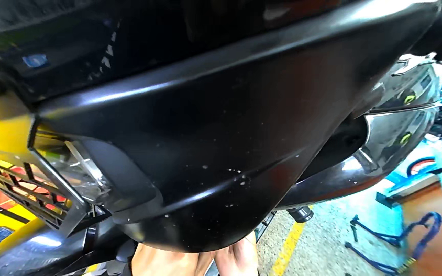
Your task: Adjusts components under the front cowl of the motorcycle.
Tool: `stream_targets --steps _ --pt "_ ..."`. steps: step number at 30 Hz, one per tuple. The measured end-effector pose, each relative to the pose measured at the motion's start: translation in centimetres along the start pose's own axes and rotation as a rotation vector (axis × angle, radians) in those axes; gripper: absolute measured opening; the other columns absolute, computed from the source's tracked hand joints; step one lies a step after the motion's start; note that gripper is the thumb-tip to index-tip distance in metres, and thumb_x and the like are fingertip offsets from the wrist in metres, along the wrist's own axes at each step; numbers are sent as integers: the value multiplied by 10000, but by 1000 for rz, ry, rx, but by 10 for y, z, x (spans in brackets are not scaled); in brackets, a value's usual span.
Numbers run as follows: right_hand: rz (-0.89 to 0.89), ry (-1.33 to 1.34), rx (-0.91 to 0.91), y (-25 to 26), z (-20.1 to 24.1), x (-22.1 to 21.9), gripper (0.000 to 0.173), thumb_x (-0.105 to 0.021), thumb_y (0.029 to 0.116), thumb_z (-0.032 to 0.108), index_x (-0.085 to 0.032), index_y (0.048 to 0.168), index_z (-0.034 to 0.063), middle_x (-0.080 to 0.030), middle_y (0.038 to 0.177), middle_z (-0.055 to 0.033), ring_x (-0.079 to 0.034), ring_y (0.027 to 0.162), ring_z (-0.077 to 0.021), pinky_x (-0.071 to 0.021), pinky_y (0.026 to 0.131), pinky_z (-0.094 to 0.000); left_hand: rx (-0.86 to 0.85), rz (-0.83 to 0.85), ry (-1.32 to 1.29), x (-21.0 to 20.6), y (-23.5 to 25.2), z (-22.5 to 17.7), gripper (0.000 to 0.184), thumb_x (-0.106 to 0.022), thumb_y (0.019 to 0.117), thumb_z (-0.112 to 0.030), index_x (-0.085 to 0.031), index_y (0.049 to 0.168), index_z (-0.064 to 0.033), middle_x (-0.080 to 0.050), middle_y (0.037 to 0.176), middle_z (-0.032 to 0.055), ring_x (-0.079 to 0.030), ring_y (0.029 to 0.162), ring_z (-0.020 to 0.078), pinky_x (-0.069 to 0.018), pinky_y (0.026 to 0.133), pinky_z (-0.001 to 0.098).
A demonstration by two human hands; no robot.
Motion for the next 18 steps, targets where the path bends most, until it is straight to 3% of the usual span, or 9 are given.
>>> stream_targets --steps 4,12,18 --pt "33 -23 9 1 0 -1 248 -629 1013 268 -675 1173 83 -716 931 -96 -698 708 -130 -584 608 -255 -22 -23 38 7 6 -7 539 -443 1067 -509 -698 860 -82 -666 642 105 -673 559 303 -518 481 426" --pt "36 -1 -36 -3 -2 -6 258 -628 1012 281 -722 1016 40 -711 814 -92 -701 699 -135 -587 633 -252 -118 -63 163 15 10 -16 467 -513 1062 -431 -703 889 -40 -693 684 127 -690 573 294 -548 506 417" --pt "18 -57 21 -3 1 -4 239 -634 1010 266 -722 1029 45 -723 830 -113 -704 682 -140 -593 616 -260 -226 -202 334 16 9 -25 364 -522 1064 -337 -695 962 -34 -638 701 106 -601 527 275 -452 461 385"
Point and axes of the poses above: each hand's wrist, its own y-axis towards the middle knuckle, its own x-axis out of the back of the hand, z = x × y, the point moved 8 cm from there along y, towards the middle knuckle
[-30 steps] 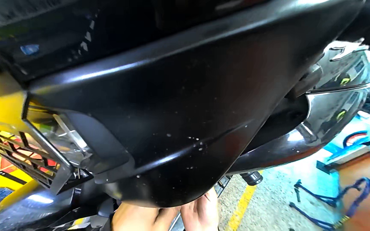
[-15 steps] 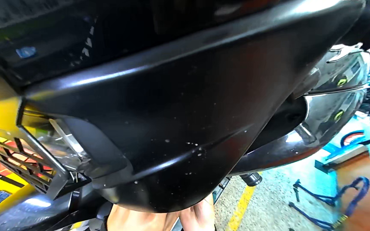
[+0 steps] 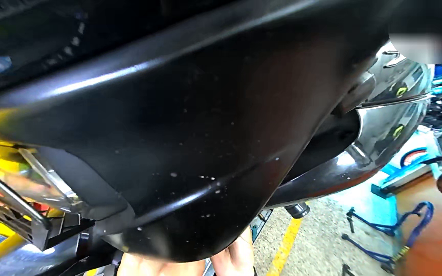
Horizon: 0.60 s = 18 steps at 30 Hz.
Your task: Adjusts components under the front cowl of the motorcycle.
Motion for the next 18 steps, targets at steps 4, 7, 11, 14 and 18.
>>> stream_targets --steps 4,7,11,14,18 --pt "-58 6 -1 -1 0 -2 246 -652 998 285 -720 1011 49 -719 817 -107 -709 684 -143 -598 608 -269 37 34 -100 1 8 1 494 -451 1089 -406 -680 873 -25 -656 653 127 -637 529 287 -489 477 397" --pt "-24 24 -18 0 0 -4 247 -654 995 300 -717 1022 62 -723 840 -99 -709 704 -139 -591 611 -264 168 100 -242 3 12 4 510 -425 1094 -393 -694 839 -43 -686 667 128 -678 577 275 -522 522 401" --pt "18 53 -45 2 -1 2 266 -656 996 286 -714 1013 27 -707 789 -112 -687 662 -149 -564 593 -268 425 179 -516 -19 -9 15 546 -406 1087 -448 -718 830 -81 -634 623 80 -598 548 185 -471 530 364" --pt "44 63 -48 3 0 -1 266 -636 1008 285 -712 1030 30 -710 825 -113 -687 682 -150 -563 600 -269 585 273 -765 -28 -14 22 524 -445 1086 -446 -691 799 -83 -595 626 33 -547 558 99 -447 542 303" --pt "49 10 -59 2 0 -2 290 -635 1007 323 -728 1005 49 -708 799 -91 -673 653 -131 -558 585 -271 1166 553 -1380 -39 -24 15 332 -483 1083 -297 -654 839 -150 -459 557 -100 -378 414 -10 -321 379 167"
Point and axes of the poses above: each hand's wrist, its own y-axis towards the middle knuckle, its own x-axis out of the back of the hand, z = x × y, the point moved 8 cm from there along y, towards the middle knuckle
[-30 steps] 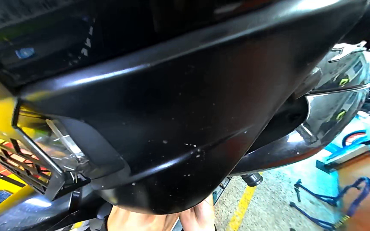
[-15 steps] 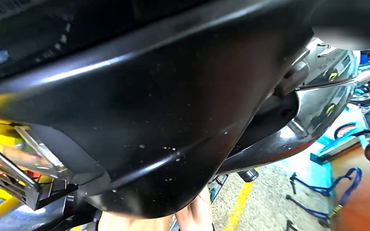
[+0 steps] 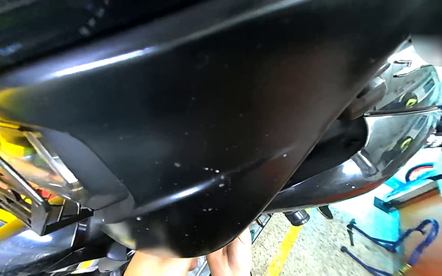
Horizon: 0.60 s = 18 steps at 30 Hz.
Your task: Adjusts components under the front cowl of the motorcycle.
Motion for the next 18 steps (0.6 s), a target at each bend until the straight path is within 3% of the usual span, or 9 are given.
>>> stream_targets --steps 2,4,6,7,8,11,14,18 --pt "-34 -25 3 0 -1 0 283 -640 1003 325 -735 976 61 -701 761 -73 -663 618 -118 -557 568 -265 281 103 -297 -8 -2 15 368 -417 1111 -341 -608 873 -134 -371 526 -87 -295 362 13 -272 320 174" --pt "-58 -5 -17 1 -2 -1 278 -651 998 319 -730 946 57 -679 732 -62 -645 602 -114 -541 556 -258 267 130 -293 -6 -1 17 370 -407 1113 -358 -612 924 -115 -387 539 -68 -311 365 23 -285 317 178" --pt "-77 41 -33 2 -3 -5 253 -682 978 286 -730 932 42 -676 737 -63 -645 614 -109 -541 573 -241 -89 33 161 9 -3 -1 284 -515 1074 -318 -705 985 -126 -534 618 -57 -454 460 25 -382 411 194" --pt "-83 63 -28 1 -2 -7 231 -690 971 260 -737 947 35 -692 752 -74 -663 628 -110 -558 593 -237 -319 -68 512 14 -10 -16 291 -591 1037 -386 -746 1036 -139 -661 729 -28 -586 583 62 -491 520 263" --pt "-89 69 -20 1 -2 -8 223 -686 973 252 -733 957 35 -699 758 -80 -669 627 -111 -565 596 -236 -537 -184 803 14 -20 -27 353 -623 1012 -437 -754 1061 -113 -714 776 38 -655 626 152 -531 539 359" --pt "-85 88 -20 2 -3 -8 225 -691 970 257 -737 952 37 -702 752 -83 -668 620 -117 -562 590 -246 -1006 -445 1333 2 -33 -31 416 -572 1025 -459 -710 1036 -66 -663 729 91 -635 590 258 -479 496 386" --pt "-74 98 -31 1 -5 -6 241 -687 974 262 -733 949 27 -684 733 -73 -655 614 -112 -557 595 -241 -1135 -510 1447 -3 -24 -24 475 -496 1046 -485 -663 884 -70 -600 624 70 -601 523 246 -465 468 368" --pt "-37 59 2 0 -3 -6 282 -649 999 325 -720 1005 53 -702 770 -81 -673 630 -116 -565 587 -244 -959 -394 1227 0 -19 -28 535 -439 1056 -523 -681 844 -95 -608 589 60 -628 522 237 -496 466 396"
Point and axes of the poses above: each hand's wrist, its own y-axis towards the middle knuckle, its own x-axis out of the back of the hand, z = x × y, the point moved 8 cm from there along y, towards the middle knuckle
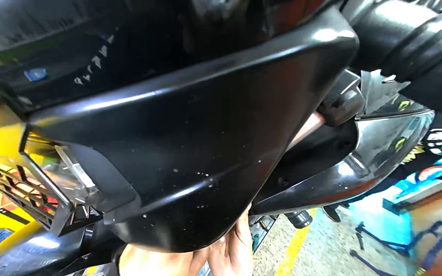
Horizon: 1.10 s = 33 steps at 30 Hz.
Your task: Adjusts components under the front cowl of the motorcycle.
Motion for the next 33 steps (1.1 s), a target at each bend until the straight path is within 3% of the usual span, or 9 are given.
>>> stream_targets --steps 3,6,9,14,17,20,26,31,33 --pt "17 -5 16 1 1 0 284 -651 996 329 -728 1016 57 -718 810 -92 -693 662 -131 -575 593 -255 359 215 -637 -7 1 13 469 -492 1071 -452 -708 873 -86 -591 622 29 -536 535 118 -450 523 292" --pt "20 -8 -1 2 1 4 266 -650 998 300 -725 1008 44 -705 788 -89 -675 650 -132 -561 598 -261 1044 589 -1505 -43 -25 9 370 -395 1106 -329 -583 848 -140 -387 544 -81 -330 385 8 -301 351 166" --pt "-26 -26 -17 2 0 7 251 -672 985 283 -727 972 38 -684 740 -78 -657 610 -121 -556 568 -259 1195 661 -1876 -53 -35 -3 439 -309 1109 -406 -563 876 -135 -364 545 -79 -304 357 11 -282 316 165" --pt "-19 2 -11 1 0 3 272 -663 990 297 -723 938 37 -675 708 -63 -652 589 -113 -558 567 -254 240 256 -440 -2 -11 14 389 -568 1042 -433 -732 1109 -86 -716 797 64 -672 644 179 -546 546 367" --pt "-14 22 -14 1 -1 3 253 -676 983 285 -718 944 39 -669 709 -65 -651 595 -114 -552 571 -244 -69 -15 86 5 -13 1 473 -515 1036 -505 -684 986 -65 -657 693 94 -642 569 266 -488 482 399" --pt "-14 -4 11 3 0 3 243 -684 978 277 -716 974 36 -664 706 -57 -642 582 -99 -535 542 -225 79 40 -154 -2 -9 10 501 -445 1073 -493 -686 936 -77 -639 641 72 -634 550 221 -515 500 380" --pt "8 -30 33 2 3 7 224 -632 1012 273 -670 1075 60 -638 671 -44 -625 548 -103 -526 517 -241 1152 609 -1802 -51 -40 3 436 -311 1111 -401 -589 922 -123 -363 525 -83 -318 358 16 -291 317 177" --pt "3 -3 17 1 1 5 218 -630 1014 259 -684 1035 49 -629 649 -36 -622 545 -101 -528 529 -241 376 329 -619 -10 -23 23 438 -582 1030 -467 -716 1162 -71 -704 803 69 -648 626 171 -557 570 389" --pt "3 -14 27 2 1 3 234 -625 1018 263 -680 986 38 -611 621 -25 -611 532 -93 -517 530 -232 178 210 -265 -1 -23 17 529 -549 1019 -546 -711 1107 -51 -717 789 116 -682 623 253 -545 531 440"
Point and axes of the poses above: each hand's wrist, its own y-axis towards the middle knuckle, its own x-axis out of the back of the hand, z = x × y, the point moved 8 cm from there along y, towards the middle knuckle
